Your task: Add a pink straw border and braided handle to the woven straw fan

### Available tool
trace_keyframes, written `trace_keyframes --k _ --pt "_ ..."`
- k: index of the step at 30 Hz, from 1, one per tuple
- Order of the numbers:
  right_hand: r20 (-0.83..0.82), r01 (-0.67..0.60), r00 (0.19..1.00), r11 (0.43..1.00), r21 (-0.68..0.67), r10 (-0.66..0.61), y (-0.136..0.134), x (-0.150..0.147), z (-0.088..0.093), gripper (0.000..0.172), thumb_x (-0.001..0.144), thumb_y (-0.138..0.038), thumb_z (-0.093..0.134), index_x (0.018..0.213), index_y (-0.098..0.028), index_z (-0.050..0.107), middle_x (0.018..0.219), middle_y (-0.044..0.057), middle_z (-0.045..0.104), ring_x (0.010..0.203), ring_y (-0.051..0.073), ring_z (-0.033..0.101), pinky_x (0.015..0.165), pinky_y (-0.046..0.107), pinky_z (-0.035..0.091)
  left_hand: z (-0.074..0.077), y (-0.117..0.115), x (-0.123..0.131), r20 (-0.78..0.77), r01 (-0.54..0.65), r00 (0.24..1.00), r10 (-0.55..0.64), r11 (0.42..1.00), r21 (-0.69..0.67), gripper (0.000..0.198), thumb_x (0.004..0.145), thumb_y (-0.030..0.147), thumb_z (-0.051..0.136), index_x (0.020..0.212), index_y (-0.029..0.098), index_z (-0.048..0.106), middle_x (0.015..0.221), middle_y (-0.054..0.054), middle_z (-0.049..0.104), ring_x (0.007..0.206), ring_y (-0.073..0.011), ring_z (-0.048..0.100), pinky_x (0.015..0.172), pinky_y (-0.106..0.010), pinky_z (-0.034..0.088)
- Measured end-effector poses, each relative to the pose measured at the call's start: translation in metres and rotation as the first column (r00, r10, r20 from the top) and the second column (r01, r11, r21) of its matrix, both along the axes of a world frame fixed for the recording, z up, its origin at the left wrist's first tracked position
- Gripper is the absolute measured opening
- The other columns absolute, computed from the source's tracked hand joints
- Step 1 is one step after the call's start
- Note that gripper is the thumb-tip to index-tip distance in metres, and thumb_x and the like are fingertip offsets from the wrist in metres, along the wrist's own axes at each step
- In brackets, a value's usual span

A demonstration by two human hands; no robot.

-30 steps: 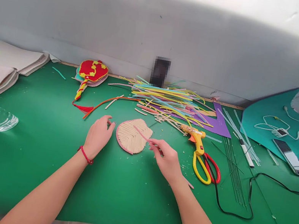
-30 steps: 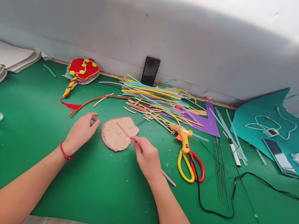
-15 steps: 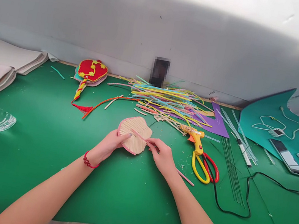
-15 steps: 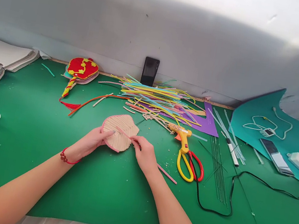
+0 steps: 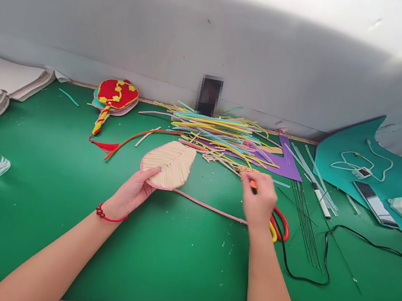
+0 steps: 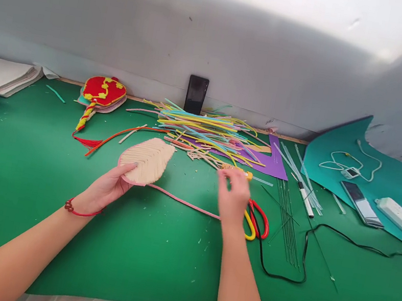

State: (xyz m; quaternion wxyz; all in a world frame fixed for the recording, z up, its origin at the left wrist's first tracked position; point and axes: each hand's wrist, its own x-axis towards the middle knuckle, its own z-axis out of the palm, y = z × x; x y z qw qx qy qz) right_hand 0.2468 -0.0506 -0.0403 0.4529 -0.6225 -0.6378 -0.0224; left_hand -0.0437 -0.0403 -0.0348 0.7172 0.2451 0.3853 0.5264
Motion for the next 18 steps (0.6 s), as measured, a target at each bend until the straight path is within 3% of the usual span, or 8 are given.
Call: trace_keyframes --k 1,3,6,8,14,18 --pt "-0.009 0.182 0.983 0.983 -0.015 -0.182 0.004 0.015 -0.002 0.025 0.086 -0.039 0.050 0.089 -0.018 0.064 0.093 0.009 0.059 0.087 0.021 0.057 0.084 0.038 0.045 0.000 -0.001 0.002 0.016 0.007 1.000 -0.007 1.000 -0.008 0.048 0.081 0.015 0.060 0.128 0.020 0.053 0.131 -0.005 0.057 0.127 -0.0212 0.046 0.100 -0.028 0.047" --pt "0.021 0.385 0.922 0.905 -0.180 -0.388 0.011 0.042 -0.009 0.032 0.083 -0.044 0.052 0.095 -0.016 0.062 0.097 0.012 0.058 0.086 0.023 0.056 0.082 0.040 0.044 0.000 -0.004 0.006 0.039 0.011 0.999 -0.009 0.999 -0.030 0.048 0.081 0.014 0.059 0.129 0.020 0.052 0.131 -0.005 0.057 0.128 -0.0209 0.044 0.102 -0.029 0.046" --pt "0.115 0.432 0.895 0.771 -0.468 -0.432 0.016 0.062 -0.022 0.044 0.078 -0.053 0.052 0.097 -0.014 0.060 0.096 0.014 0.058 0.088 0.026 0.055 0.081 0.041 0.043 0.001 -0.007 0.009 0.059 0.013 0.998 -0.010 0.999 -0.049 0.050 0.082 0.013 0.058 0.130 0.020 0.050 0.131 -0.005 0.057 0.128 -0.0208 0.044 0.104 -0.030 0.043" --pt "0.179 0.446 0.891 0.730 -0.518 -0.418 0.018 0.062 -0.029 0.045 0.079 -0.055 0.049 0.096 -0.014 0.058 0.097 0.016 0.058 0.091 0.029 0.054 0.081 0.043 0.042 0.001 -0.008 0.010 0.074 0.022 0.997 -0.019 0.999 -0.034 0.050 0.082 0.014 0.058 0.130 0.021 0.050 0.131 -0.005 0.057 0.128 -0.0206 0.044 0.105 -0.030 0.042" --pt "0.065 0.446 0.887 0.810 -0.381 -0.458 0.020 0.052 -0.029 0.041 0.082 -0.053 0.040 0.091 -0.014 0.052 0.097 0.019 0.057 0.092 0.030 0.053 0.077 0.041 0.041 0.004 -0.008 0.010 0.086 -0.017 0.996 0.020 0.999 -0.028 0.050 0.081 0.012 0.059 0.129 0.022 0.051 0.131 -0.003 0.056 0.125 -0.0186 0.048 0.104 -0.026 0.044" --pt "-0.147 0.370 0.896 0.888 -0.273 -0.418 0.013 0.038 -0.012 0.043 0.085 -0.056 0.038 0.101 -0.017 0.044 0.079 0.008 0.059 0.071 0.024 0.057 0.066 0.036 0.041 0.005 -0.009 0.009 0.081 -0.015 0.996 0.021 0.997 -0.074 0.048 0.080 0.013 0.060 0.127 0.020 0.053 0.127 -0.004 0.060 0.121 -0.0185 0.052 0.100 -0.023 0.047"
